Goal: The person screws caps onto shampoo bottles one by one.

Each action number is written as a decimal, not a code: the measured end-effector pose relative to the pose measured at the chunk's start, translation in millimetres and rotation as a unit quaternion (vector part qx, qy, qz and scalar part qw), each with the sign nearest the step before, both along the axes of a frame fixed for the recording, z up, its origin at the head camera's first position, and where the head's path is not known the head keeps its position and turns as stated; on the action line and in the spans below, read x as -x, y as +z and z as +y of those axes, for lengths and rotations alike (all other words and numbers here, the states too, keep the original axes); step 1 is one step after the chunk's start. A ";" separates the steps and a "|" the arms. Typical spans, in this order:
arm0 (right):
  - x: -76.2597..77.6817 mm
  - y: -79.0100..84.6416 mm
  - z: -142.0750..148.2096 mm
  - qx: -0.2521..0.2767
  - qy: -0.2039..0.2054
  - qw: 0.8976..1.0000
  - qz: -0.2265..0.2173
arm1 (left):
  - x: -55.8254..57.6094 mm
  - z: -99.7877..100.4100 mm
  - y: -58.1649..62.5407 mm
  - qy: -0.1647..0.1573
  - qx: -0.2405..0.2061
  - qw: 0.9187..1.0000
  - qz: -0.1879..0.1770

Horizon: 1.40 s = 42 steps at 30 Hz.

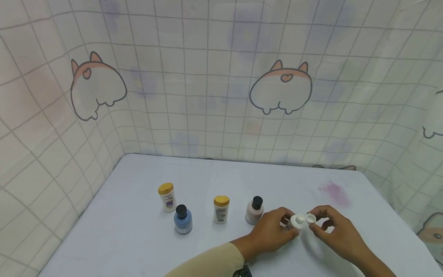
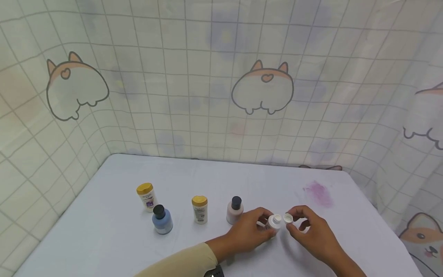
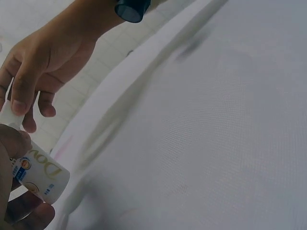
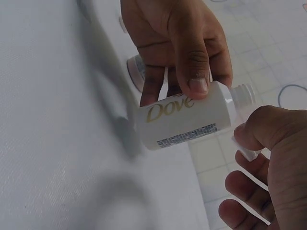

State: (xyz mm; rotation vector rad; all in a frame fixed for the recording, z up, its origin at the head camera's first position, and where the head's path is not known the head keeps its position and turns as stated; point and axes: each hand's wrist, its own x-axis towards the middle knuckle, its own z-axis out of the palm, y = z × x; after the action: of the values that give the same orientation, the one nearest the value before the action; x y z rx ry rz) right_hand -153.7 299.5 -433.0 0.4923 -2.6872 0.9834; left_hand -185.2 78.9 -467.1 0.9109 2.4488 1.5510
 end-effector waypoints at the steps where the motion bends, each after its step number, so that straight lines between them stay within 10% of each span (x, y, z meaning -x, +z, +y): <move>1: 0.0 0.2 -0.5 0.000 0.001 1.000 0.002 | 0.4 -0.6 -0.3 -0.003 -0.002 1.000 -0.004; 42: -3.6 12.1 -14.9 0.000 0.058 0.997 0.042 | -0.7 -3.7 -3.6 -0.002 0.012 1.000 0.010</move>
State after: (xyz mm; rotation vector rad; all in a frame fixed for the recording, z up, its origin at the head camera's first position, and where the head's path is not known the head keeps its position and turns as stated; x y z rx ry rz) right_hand -150.1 284.6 -421.0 0.6814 -2.6084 0.9693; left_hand -184.5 75.2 -470.7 0.9320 2.4718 1.5154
